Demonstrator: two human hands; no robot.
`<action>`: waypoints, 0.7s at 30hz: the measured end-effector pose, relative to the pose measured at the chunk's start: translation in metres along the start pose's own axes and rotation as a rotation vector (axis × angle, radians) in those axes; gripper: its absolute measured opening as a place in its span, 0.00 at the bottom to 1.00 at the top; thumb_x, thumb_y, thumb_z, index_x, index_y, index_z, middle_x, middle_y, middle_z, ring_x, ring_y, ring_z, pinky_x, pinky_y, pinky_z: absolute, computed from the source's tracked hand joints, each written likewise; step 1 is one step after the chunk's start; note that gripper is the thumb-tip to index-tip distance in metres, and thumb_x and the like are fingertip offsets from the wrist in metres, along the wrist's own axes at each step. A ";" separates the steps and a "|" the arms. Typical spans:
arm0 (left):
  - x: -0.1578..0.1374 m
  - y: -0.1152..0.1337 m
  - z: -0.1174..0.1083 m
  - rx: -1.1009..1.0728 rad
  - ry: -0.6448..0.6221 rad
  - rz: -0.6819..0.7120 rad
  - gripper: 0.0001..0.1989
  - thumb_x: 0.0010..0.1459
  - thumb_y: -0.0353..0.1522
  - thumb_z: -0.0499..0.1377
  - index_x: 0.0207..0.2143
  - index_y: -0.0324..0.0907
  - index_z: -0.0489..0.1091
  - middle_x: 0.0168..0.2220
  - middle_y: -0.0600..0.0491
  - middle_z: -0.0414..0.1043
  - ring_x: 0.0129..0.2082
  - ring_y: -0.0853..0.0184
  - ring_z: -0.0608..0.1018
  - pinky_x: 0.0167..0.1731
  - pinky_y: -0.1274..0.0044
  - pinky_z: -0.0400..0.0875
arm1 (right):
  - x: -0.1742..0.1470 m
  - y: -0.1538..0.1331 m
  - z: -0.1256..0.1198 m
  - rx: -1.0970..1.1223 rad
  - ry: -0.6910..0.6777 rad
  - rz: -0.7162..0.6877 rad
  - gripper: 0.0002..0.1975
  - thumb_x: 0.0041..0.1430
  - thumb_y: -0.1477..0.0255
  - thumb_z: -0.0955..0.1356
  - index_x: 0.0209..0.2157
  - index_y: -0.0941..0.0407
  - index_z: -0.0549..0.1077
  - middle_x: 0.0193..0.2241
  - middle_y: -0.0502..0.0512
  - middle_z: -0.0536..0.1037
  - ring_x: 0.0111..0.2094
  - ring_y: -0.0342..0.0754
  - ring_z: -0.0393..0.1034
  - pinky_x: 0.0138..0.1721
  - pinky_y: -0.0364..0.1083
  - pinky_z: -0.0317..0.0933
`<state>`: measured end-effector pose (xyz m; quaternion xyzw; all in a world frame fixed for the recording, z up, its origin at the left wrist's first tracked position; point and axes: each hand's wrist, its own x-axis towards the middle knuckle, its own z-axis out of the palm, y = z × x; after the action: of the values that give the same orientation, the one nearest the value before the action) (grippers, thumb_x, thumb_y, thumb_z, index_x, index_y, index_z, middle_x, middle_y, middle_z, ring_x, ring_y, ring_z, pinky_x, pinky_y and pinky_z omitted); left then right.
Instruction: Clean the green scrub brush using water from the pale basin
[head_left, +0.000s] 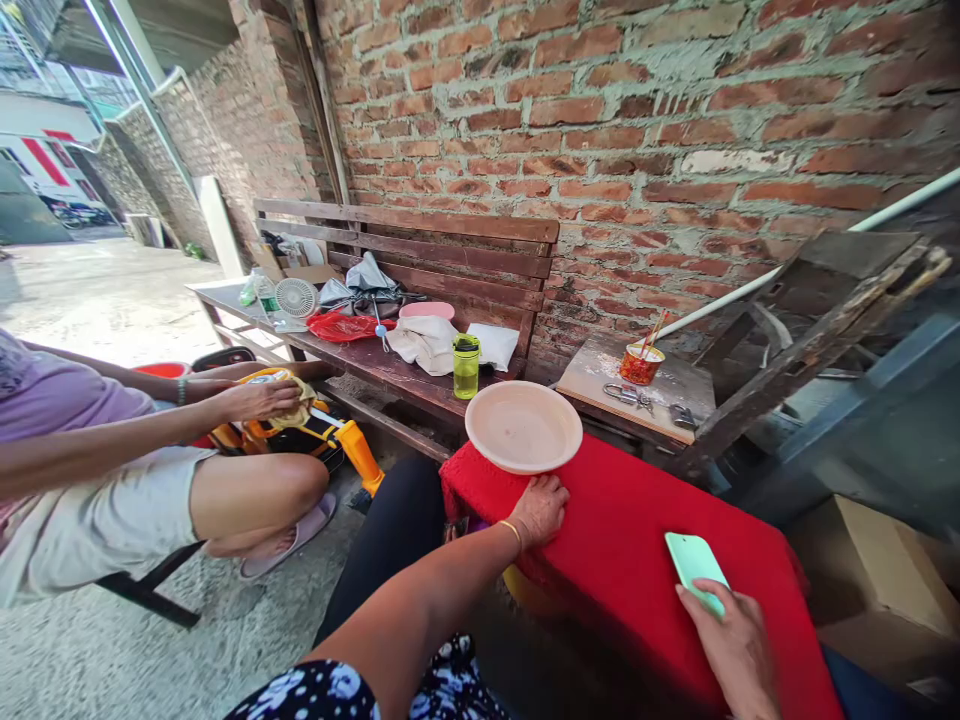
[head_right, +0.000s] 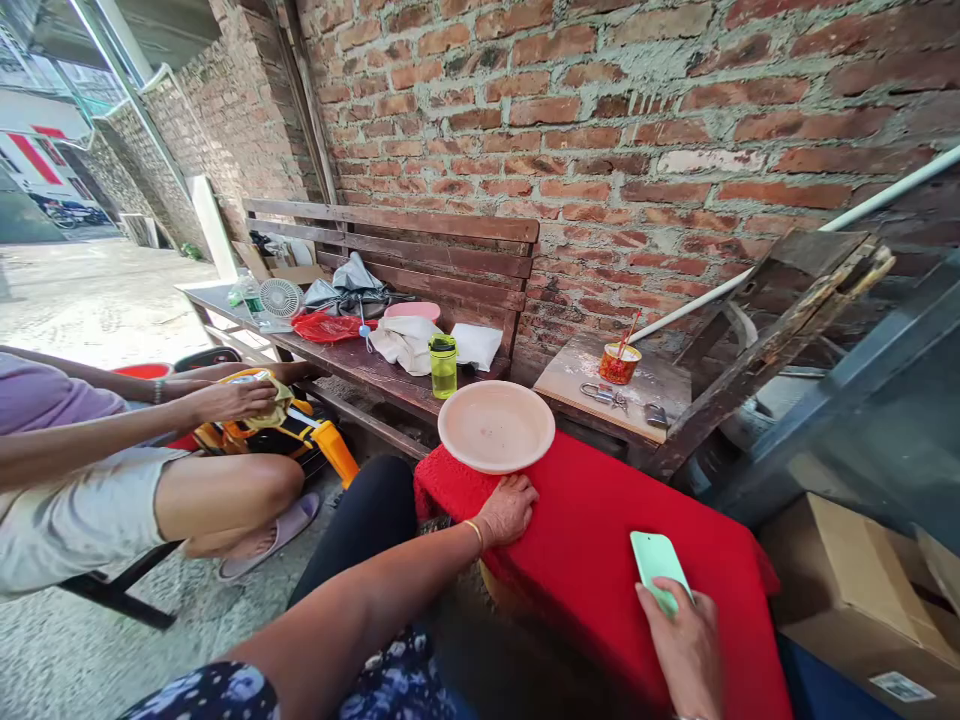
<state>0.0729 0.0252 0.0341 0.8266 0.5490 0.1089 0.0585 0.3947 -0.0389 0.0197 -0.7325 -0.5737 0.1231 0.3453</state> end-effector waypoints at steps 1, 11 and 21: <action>0.000 0.000 0.000 0.000 -0.001 -0.001 0.10 0.64 0.32 0.53 0.46 0.41 0.70 0.48 0.46 0.68 0.50 0.58 0.69 0.54 0.64 0.64 | -0.002 -0.005 0.006 0.002 0.007 -0.038 0.34 0.44 0.36 0.62 0.31 0.52 0.78 0.29 0.55 0.66 0.37 0.58 0.65 0.43 0.57 0.64; -0.001 0.001 -0.001 0.007 -0.008 -0.007 0.10 0.64 0.31 0.53 0.47 0.42 0.69 0.49 0.47 0.68 0.50 0.58 0.69 0.54 0.65 0.63 | -0.006 -0.003 0.015 0.076 -0.027 -0.035 0.32 0.46 0.38 0.65 0.34 0.52 0.77 0.35 0.54 0.65 0.39 0.55 0.66 0.44 0.54 0.64; 0.000 -0.001 0.002 0.005 -0.006 -0.003 0.10 0.64 0.31 0.54 0.46 0.43 0.69 0.48 0.47 0.68 0.50 0.58 0.69 0.54 0.65 0.63 | -0.004 -0.009 0.016 0.108 -0.033 -0.002 0.33 0.44 0.36 0.64 0.33 0.52 0.77 0.32 0.53 0.66 0.38 0.55 0.66 0.44 0.54 0.63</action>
<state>0.0725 0.0253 0.0323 0.8263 0.5502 0.1049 0.0581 0.3775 -0.0355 0.0128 -0.7102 -0.5725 0.1658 0.3747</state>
